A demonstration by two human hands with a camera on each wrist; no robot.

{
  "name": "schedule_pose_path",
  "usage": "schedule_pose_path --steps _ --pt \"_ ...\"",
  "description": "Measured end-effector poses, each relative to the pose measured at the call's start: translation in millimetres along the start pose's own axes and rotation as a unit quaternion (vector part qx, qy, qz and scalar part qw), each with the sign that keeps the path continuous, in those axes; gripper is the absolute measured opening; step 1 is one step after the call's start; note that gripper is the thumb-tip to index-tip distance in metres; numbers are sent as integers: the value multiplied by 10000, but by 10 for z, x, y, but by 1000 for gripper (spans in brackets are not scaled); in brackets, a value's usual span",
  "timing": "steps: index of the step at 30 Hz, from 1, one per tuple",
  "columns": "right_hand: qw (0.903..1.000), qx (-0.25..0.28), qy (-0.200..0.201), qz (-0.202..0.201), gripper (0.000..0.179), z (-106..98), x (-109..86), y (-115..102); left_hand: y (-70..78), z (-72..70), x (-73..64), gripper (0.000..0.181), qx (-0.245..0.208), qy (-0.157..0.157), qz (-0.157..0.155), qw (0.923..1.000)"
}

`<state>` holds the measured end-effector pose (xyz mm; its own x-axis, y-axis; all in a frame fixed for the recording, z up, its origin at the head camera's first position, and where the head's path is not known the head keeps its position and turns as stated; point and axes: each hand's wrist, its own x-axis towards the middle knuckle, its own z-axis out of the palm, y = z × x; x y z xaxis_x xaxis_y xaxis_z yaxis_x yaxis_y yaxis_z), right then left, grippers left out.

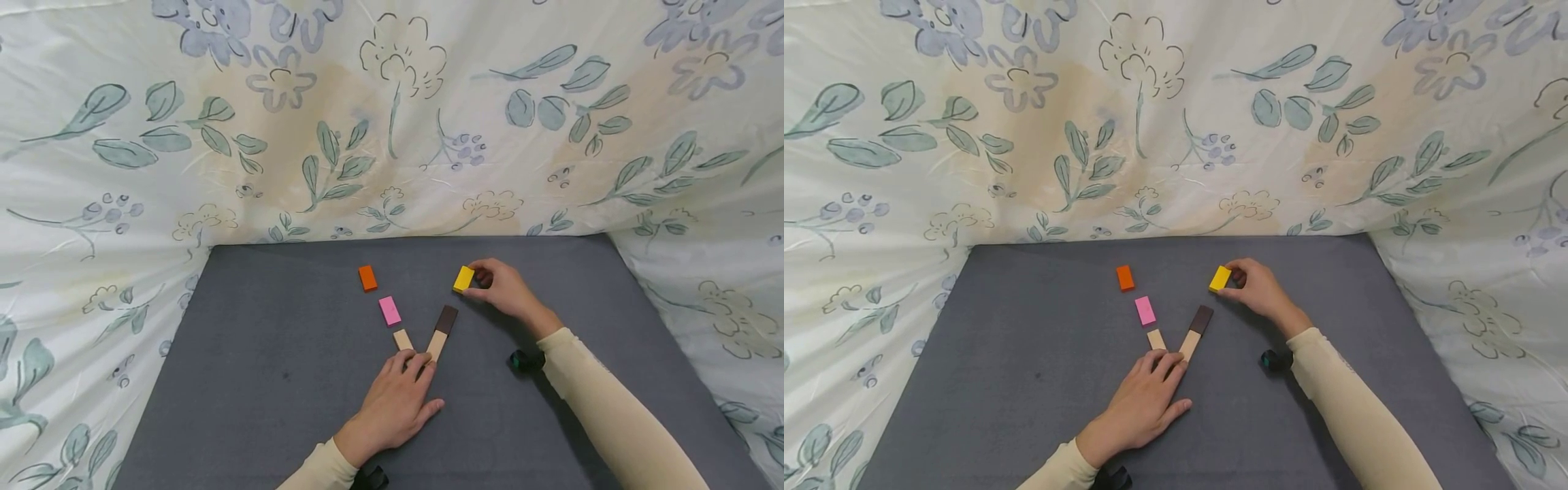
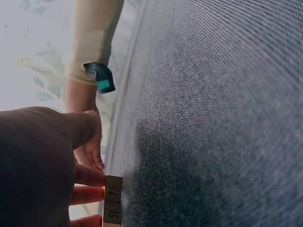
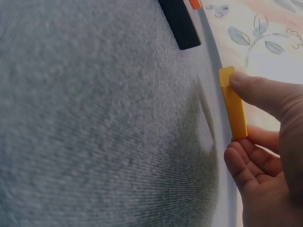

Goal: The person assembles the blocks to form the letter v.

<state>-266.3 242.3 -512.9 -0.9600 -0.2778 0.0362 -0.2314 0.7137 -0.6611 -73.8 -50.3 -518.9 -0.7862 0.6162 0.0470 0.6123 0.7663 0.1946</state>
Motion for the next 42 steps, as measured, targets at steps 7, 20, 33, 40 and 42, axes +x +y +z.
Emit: schedule_pose_path --steps 7,20,33,40,42 --pt "10000 -66 23 -28 60 7 -22 -23 1 2 4 59 42 40 31 10000" --pt "10000 -72 20 -45 59 39 -67 -42 -6 16 -10 56 29 127 112 9999" --pt "9997 -57 -45 -236 55 73 -130 -72 -12 13 0 57 -23 73 89 9999" --pt "9997 -110 -112 -205 57 112 -128 -75 -11 5 -2 58 3 53 70 10000" --pt "9997 -115 -129 -193 57 121 -131 -77 -11 5 -5 58 15 66 79 9999"
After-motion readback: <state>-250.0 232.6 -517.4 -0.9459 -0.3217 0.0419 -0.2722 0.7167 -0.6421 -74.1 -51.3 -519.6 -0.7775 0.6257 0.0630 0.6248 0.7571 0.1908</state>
